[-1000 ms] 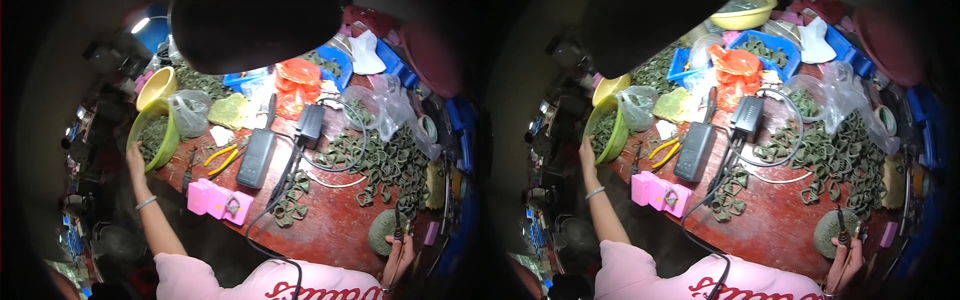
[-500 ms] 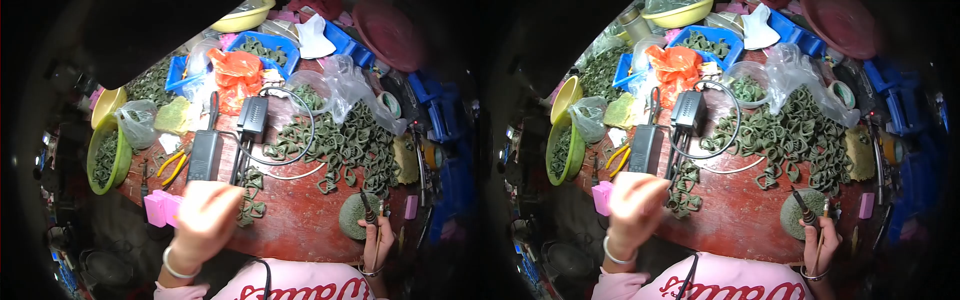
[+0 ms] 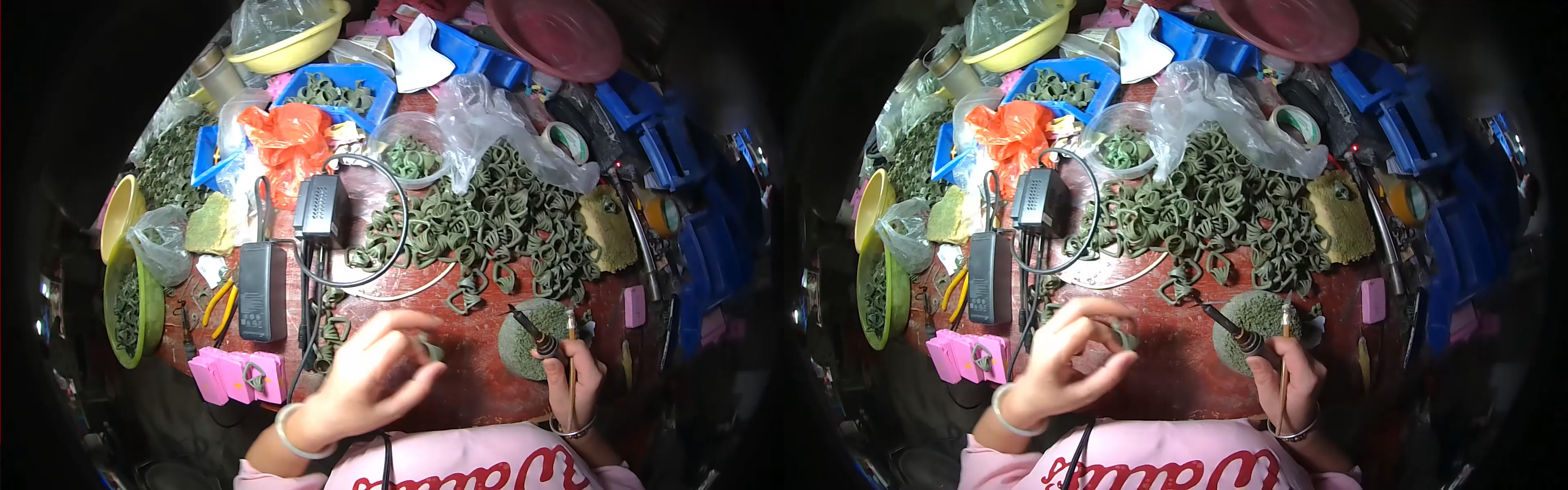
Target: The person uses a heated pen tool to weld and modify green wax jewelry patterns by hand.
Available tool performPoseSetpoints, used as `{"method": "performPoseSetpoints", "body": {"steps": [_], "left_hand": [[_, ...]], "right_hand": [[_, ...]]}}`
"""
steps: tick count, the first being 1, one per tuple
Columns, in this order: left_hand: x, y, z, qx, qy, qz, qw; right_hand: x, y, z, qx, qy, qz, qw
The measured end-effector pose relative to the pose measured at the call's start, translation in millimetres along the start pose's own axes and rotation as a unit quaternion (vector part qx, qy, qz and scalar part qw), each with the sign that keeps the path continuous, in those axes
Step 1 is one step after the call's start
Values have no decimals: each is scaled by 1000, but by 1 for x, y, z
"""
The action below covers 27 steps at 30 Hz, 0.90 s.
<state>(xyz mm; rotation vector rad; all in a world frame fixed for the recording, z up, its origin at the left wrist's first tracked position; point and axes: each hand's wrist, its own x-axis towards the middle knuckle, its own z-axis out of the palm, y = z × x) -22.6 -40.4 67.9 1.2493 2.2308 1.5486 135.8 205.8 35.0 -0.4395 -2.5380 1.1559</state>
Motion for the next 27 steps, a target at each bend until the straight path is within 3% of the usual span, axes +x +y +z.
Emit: {"method": "performPoseSetpoints", "body": {"steps": [3, 4, 7, 22, 27], "left_hand": [[-3, -9, 42, -130, 54, -70, 988], [-5, -12, 52, -280, 64, -152, 946], [-7, -33, 72, -459, 105, -214, 856], [-9, -28, 72, -363, 142, -158, 907], [-10, -30, 71, -337, 131, -137, 922]], "right_hand": [[0, -3, -2, -6, -11, 15, 1000], [1, -4, -1, 7, -12, 17, 1000], [1, -5, -4, 14, -19, 21, 999], [1, -4, -6, 12, -36, 18, 999], [5, -12, -8, -23, -40, -34, 998]]}}
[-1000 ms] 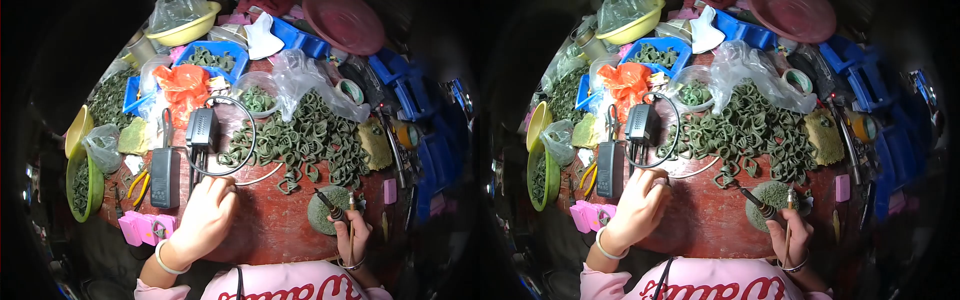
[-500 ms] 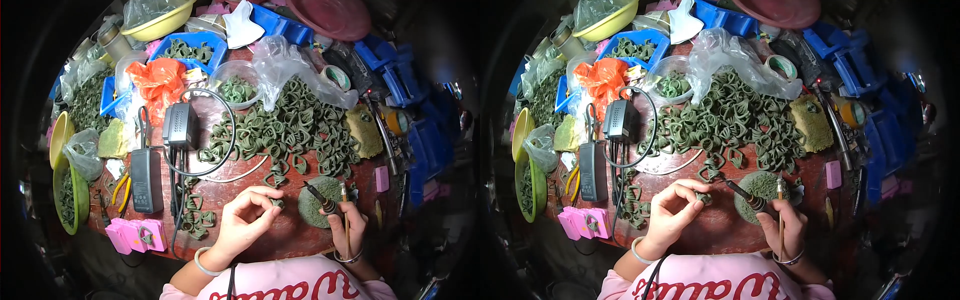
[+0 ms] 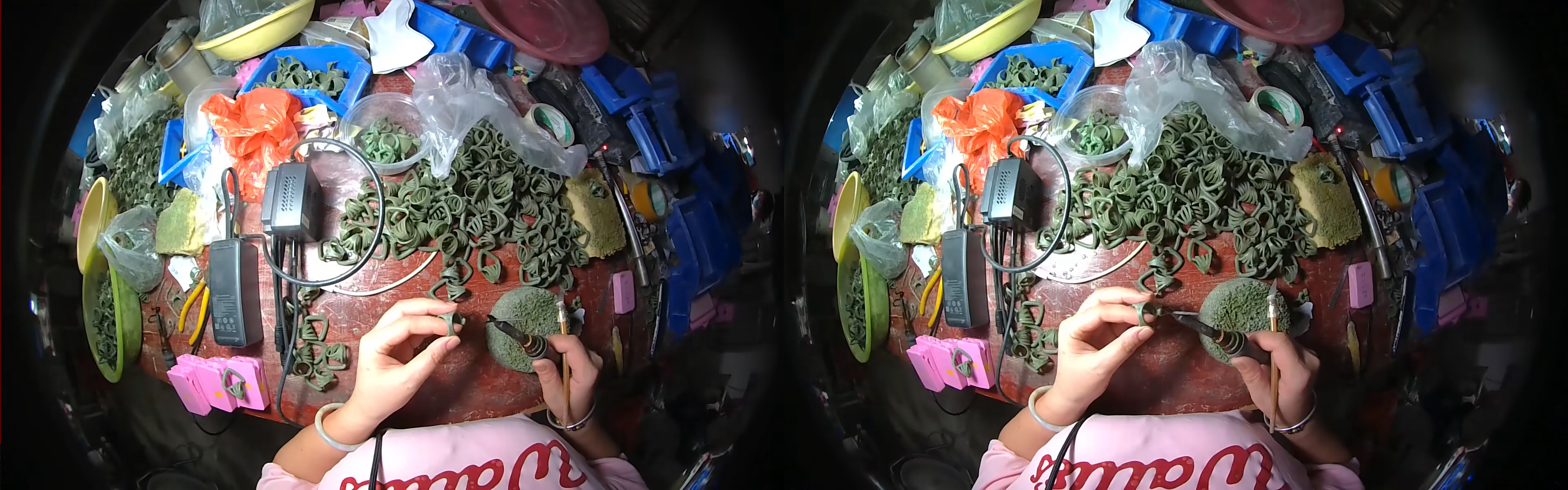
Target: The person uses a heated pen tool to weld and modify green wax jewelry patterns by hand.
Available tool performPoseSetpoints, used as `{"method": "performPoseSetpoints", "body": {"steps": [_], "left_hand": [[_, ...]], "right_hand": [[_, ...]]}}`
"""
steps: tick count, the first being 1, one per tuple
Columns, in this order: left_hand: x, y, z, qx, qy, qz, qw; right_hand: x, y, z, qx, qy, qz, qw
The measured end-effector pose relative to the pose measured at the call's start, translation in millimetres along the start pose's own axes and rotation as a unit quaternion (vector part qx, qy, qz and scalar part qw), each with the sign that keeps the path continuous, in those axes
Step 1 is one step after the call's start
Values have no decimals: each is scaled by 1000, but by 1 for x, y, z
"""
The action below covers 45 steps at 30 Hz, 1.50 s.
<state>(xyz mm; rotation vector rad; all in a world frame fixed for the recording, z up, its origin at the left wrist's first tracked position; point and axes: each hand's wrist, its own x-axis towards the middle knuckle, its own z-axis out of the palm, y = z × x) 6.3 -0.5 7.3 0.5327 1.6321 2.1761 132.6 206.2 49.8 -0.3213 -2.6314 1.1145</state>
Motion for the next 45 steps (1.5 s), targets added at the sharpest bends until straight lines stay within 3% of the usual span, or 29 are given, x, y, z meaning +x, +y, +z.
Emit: {"method": "performPoseSetpoints", "body": {"steps": [2, 5, 13, 15, 21, 45], "left_hand": [[-2, 0, -1, -158, -2, -86, 984], [-2, -6, -1, -273, -11, -101, 957], [-2, -4, -3, -275, -16, -104, 956], [-3, -4, -3, -266, -15, -96, 959], [-3, -2, -3, -272, -7, -99, 957], [-3, -2, -4, -287, -9, -98, 953]], "right_hand": [[0, 2, 1, -6, 3, -1, 1000], [-1, 5, 2, -9, 7, -2, 1000], [-2, 7, 5, 4, 9, 17, 1000], [2, 4, 3, -47, 14, -59, 997], [6, -6, 3, -37, 2, -68, 997], [6, -14, 3, -48, -8, -46, 998]]}}
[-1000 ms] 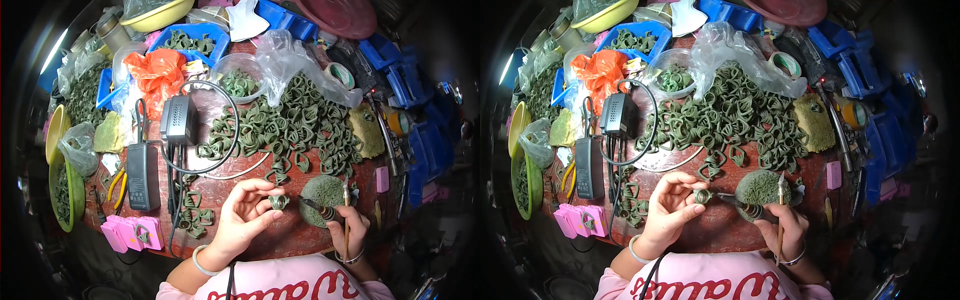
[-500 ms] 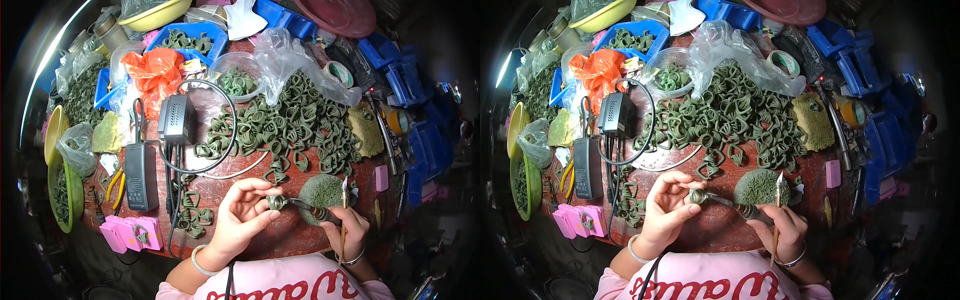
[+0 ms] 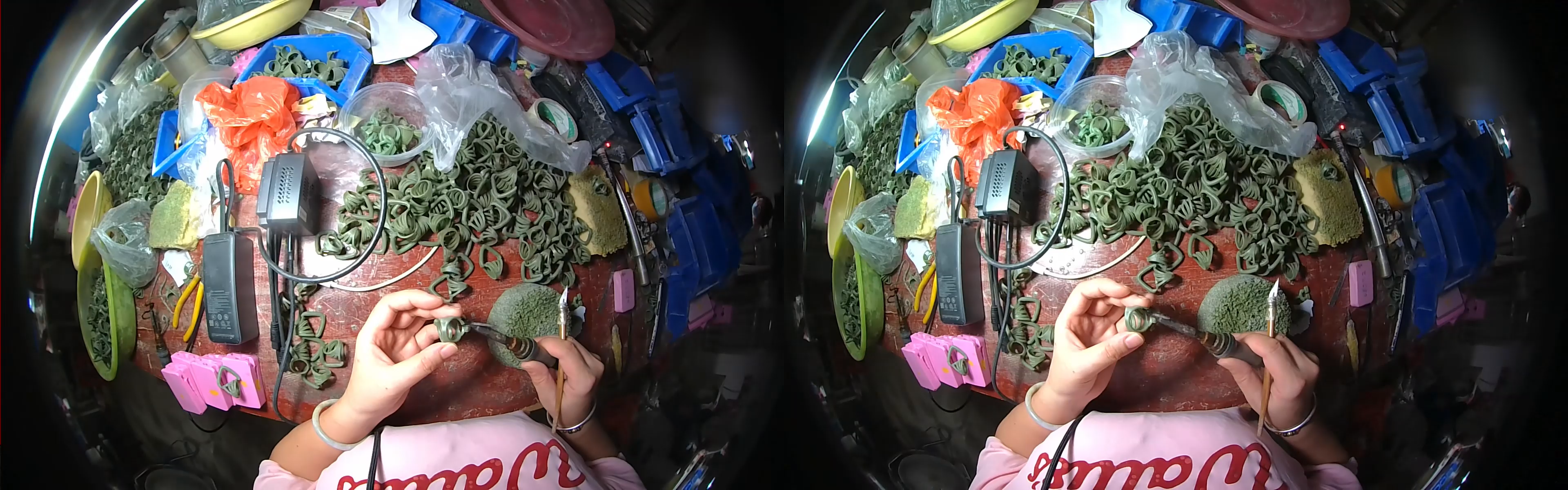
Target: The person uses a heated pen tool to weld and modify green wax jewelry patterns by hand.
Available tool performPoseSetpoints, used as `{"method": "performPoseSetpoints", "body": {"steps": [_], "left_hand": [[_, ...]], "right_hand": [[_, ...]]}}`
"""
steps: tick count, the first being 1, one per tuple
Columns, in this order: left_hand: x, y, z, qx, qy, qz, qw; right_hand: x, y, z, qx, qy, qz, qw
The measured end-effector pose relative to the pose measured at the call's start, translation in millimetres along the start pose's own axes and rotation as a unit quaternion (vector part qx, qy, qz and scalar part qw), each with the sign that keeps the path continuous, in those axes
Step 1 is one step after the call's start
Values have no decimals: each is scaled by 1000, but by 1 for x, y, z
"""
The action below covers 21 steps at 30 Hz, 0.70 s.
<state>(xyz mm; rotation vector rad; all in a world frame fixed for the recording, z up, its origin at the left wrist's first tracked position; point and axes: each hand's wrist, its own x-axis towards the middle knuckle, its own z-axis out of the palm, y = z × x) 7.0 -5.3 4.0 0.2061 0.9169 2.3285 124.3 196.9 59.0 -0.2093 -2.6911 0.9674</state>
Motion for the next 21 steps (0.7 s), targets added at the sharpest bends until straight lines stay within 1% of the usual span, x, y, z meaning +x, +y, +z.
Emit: {"method": "performPoseSetpoints", "body": {"steps": [6, 16, 21], "left_hand": [[0, 0, 0, -4, 3, 2, 1000], [0, 0, 0, -3, 7, 3, 1000], [0, 0, 1, -8, 15, -1, 1000]], "right_hand": [[1, 2, 2, 1, 9, -20, 1000], [0, 3, 1, -2, 3, -19, 1000], [-1, 6, 2, 17, 16, -19, 1000]]}}
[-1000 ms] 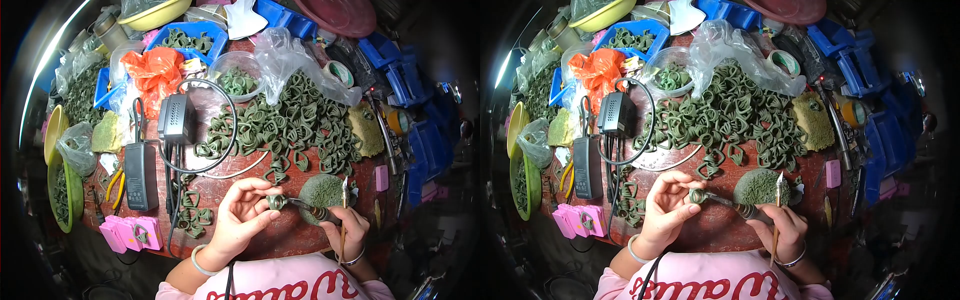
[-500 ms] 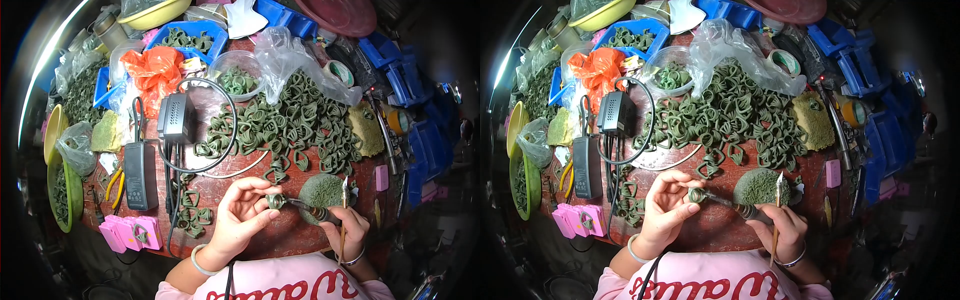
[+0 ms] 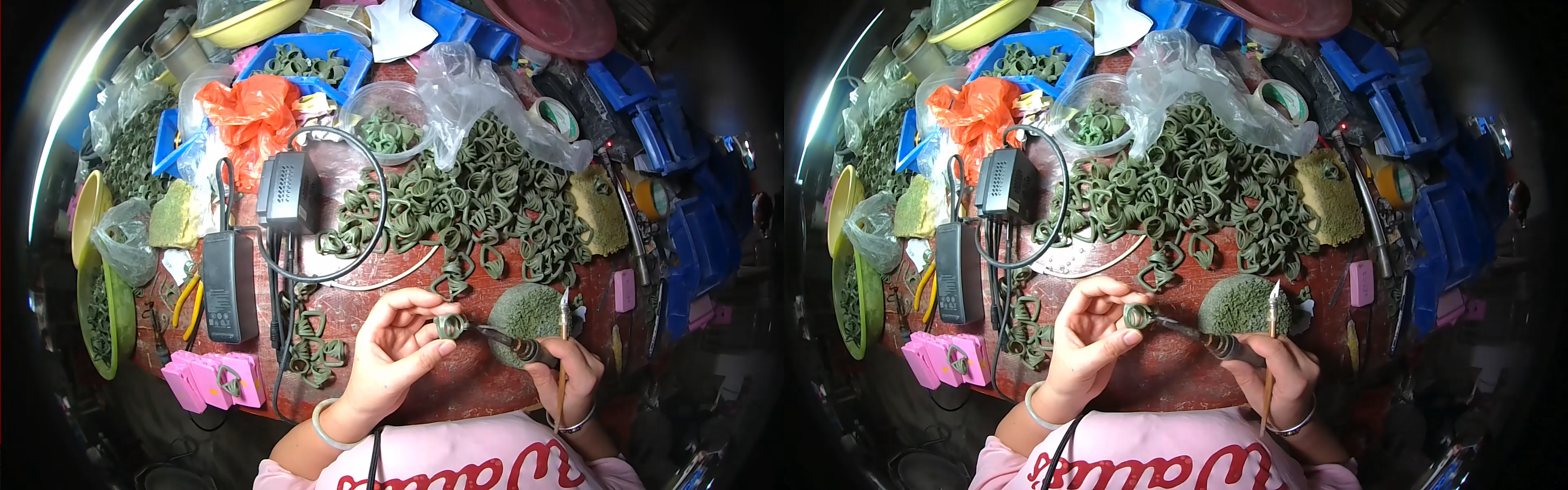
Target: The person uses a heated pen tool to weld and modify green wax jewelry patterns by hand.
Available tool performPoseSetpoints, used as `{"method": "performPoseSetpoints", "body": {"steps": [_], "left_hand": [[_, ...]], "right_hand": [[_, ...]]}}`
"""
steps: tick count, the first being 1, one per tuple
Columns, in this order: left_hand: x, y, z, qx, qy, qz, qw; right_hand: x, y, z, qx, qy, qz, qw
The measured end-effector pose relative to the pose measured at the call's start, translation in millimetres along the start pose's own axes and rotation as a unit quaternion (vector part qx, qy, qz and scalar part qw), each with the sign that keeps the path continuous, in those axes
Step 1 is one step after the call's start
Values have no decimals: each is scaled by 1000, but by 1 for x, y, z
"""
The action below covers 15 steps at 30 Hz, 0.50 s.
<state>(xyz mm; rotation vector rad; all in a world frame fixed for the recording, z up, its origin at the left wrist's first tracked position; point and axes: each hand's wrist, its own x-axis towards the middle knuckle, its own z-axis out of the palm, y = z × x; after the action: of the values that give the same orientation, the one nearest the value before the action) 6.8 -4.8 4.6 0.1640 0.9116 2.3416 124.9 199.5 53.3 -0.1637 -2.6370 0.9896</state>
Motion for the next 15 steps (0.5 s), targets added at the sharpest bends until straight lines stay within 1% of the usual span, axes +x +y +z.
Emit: {"method": "performPoseSetpoints", "body": {"steps": [6, 15], "left_hand": [[0, 0, 0, 3, -9, -3, 1000], [0, -1, 0, 1, -7, -2, 1000]], "right_hand": [[0, -4, 0, -35, -15, -5, 999], [2, -5, 2, -48, -10, -20, 999]]}}
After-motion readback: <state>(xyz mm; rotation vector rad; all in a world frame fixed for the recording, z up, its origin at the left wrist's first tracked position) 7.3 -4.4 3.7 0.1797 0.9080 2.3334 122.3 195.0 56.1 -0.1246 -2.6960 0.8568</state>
